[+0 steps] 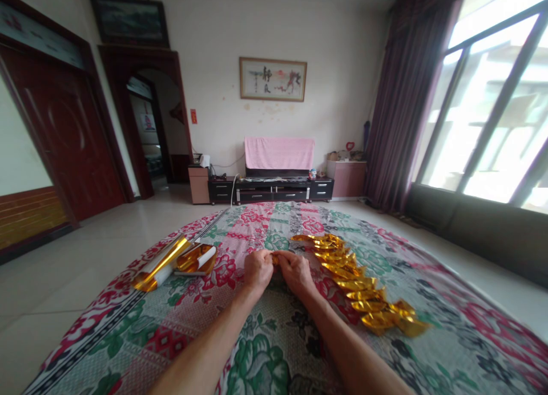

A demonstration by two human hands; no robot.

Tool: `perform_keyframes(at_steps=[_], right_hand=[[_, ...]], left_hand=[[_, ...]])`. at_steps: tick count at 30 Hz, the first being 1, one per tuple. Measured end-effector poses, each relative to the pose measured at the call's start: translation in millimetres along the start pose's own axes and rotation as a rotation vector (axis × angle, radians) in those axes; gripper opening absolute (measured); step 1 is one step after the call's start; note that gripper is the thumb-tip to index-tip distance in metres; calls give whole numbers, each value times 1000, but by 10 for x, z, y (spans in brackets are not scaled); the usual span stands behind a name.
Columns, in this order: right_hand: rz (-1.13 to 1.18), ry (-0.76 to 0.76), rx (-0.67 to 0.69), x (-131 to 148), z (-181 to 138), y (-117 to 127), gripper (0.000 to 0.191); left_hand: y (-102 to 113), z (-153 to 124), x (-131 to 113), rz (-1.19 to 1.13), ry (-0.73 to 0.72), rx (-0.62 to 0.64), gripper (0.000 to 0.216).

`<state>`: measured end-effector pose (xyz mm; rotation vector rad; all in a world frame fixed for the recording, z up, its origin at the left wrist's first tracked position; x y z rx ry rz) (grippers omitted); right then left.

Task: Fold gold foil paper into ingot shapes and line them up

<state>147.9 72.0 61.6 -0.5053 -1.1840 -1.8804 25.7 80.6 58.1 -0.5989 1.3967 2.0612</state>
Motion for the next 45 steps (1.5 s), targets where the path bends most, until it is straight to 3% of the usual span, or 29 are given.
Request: perform_keyframes(at_steps=[14, 23, 36, 42, 45], right_hand=[[22, -88, -54, -116, 20, 55, 32], [-1, -23, -5, -35, 12, 9, 31], [56, -63, -16, -20, 8, 56, 33], [223, -141, 16, -160, 17, -8, 42], [264, -149, 0, -213, 19, -33, 36]], left_hand=[[-49, 0, -44, -82, -54, 42, 25], [-19, 2, 32, -61, 39, 51, 25], [-13, 18, 34, -70, 38, 132, 27], [-112, 42, 229, -286, 152, 213, 33], [-163, 48, 321, -395, 216, 248, 34]])
Point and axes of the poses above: each hand's wrist, its own z-axis towards the middle knuckle, its own y-axis out of the back of the hand, x = y × z, the point moved 10 cm from there along z, towards the middle knuckle, and after that the axes turned 3 degrees about x, right-handed, at the moved point
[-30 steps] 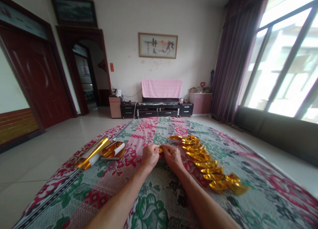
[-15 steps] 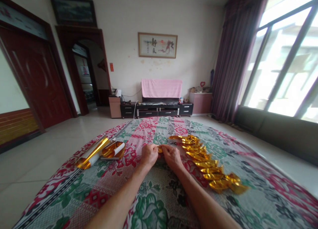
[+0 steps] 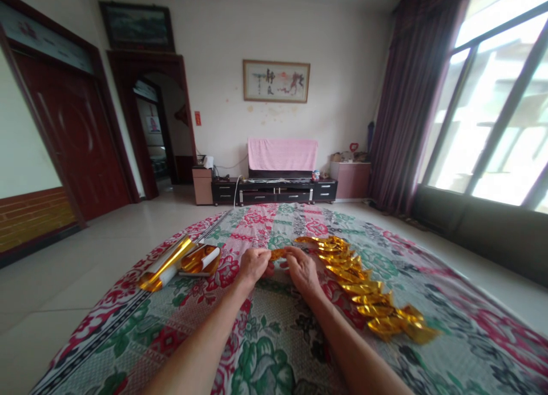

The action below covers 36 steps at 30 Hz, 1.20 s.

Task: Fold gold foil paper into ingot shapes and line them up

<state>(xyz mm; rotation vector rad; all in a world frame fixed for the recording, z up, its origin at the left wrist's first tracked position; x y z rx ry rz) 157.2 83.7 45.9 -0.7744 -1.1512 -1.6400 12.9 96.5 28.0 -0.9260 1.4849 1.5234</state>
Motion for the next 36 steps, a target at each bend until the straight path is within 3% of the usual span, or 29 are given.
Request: perform_keyframes(at_steps=[5, 10, 14, 21, 25, 36], right_hand=[[-124, 246, -152, 239, -64, 107, 34], [-285, 443, -164, 431, -147, 57, 33], [-330, 421, -166, 404, -135, 44, 26], [-408, 316, -204, 322, -98, 83, 24], [-433, 276, -221, 311, -101, 107, 24], [-450, 257, -211, 290, -98, 90, 26]], left_hand=[[76, -17, -21, 78, -7, -48, 31], [92, -52, -99, 171, -58, -68, 34], [95, -54, -169, 209, -118, -69, 36], [327, -202, -432, 356, -361, -304, 30], [177, -267, -548, 524, -515, -244, 30], [70, -202, -452, 518, -513, -156, 21]])
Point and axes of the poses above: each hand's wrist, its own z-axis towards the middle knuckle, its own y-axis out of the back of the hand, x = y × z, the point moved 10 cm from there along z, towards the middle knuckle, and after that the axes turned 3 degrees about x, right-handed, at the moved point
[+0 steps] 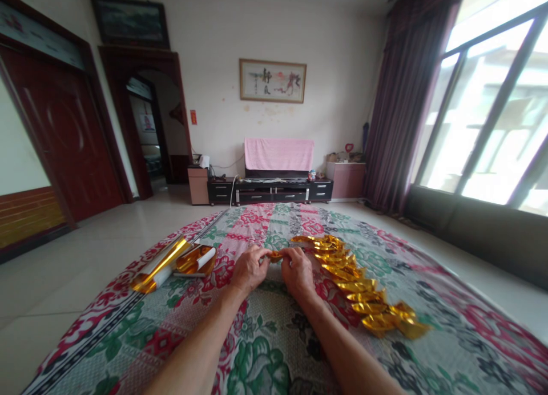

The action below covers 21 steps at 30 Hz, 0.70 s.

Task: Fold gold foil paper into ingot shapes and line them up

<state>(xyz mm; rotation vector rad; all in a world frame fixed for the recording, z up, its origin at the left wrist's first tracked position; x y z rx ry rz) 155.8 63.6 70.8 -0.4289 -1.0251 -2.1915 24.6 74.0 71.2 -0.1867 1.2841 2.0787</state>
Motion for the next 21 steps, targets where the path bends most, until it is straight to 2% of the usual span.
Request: perform_keyframes(at_steps=[16, 21], right_hand=[[-82, -75, 166, -81, -10, -199, 37], [-120, -92, 201, -128, -13, -253, 37]], left_hand=[[-166, -34, 33, 193, 95, 145, 20], [-177, -29, 34, 214, 112, 155, 22]])
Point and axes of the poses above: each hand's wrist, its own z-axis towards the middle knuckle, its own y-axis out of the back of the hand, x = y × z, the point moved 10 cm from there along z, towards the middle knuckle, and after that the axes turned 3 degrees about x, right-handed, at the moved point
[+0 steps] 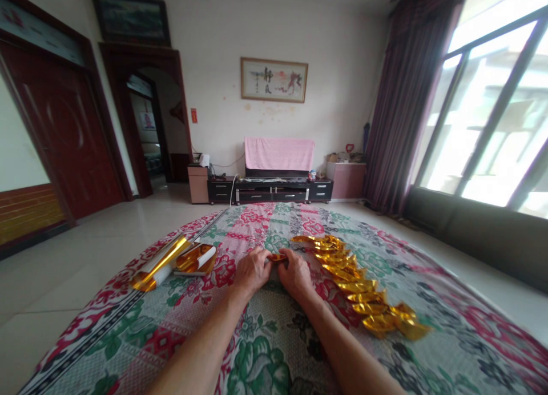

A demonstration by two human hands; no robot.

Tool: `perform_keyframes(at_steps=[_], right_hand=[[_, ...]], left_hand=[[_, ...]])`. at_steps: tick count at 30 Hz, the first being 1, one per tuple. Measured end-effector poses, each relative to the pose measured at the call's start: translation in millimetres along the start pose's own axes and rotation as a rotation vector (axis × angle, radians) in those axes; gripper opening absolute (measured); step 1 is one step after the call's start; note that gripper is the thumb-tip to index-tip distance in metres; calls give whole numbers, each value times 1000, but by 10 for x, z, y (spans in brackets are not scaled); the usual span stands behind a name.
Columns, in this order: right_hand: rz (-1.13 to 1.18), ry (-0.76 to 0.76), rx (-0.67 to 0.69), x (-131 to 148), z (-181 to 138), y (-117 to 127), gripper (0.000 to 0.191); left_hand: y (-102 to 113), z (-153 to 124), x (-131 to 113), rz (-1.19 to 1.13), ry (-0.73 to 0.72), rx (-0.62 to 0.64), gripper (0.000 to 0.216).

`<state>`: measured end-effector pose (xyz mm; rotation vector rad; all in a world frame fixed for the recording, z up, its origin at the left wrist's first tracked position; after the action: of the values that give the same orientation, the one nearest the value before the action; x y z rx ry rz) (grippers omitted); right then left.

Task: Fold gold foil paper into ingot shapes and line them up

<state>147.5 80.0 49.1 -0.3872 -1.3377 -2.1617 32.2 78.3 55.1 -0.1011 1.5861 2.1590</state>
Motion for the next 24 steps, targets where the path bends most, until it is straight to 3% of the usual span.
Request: perform_keyframes(at_steps=[13, 17, 20, 24], right_hand=[[53, 0, -44, -30, 1, 39, 48], [176, -70, -232, -161, -25, 235, 47], [318, 7, -398, -130, -82, 425, 38], [524, 3, -486, -129, -70, 595, 31]], left_hand=[[36, -2, -26, -16, -45, -75, 21], [84, -5, 45, -50, -3, -132, 20], [93, 5, 57, -62, 5, -157, 20], [52, 88, -39, -35, -41, -135, 21]])
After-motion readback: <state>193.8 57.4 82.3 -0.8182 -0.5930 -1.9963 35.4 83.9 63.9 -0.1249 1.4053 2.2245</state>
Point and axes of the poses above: each hand's wrist, its own z-axis towards the middle knuckle, its own y-axis out of the back of the hand, x = y × z, the point moved 10 cm from there along z, towards the middle knuckle, and after that the axes turned 3 degrees about x, right-handed, at the moved point
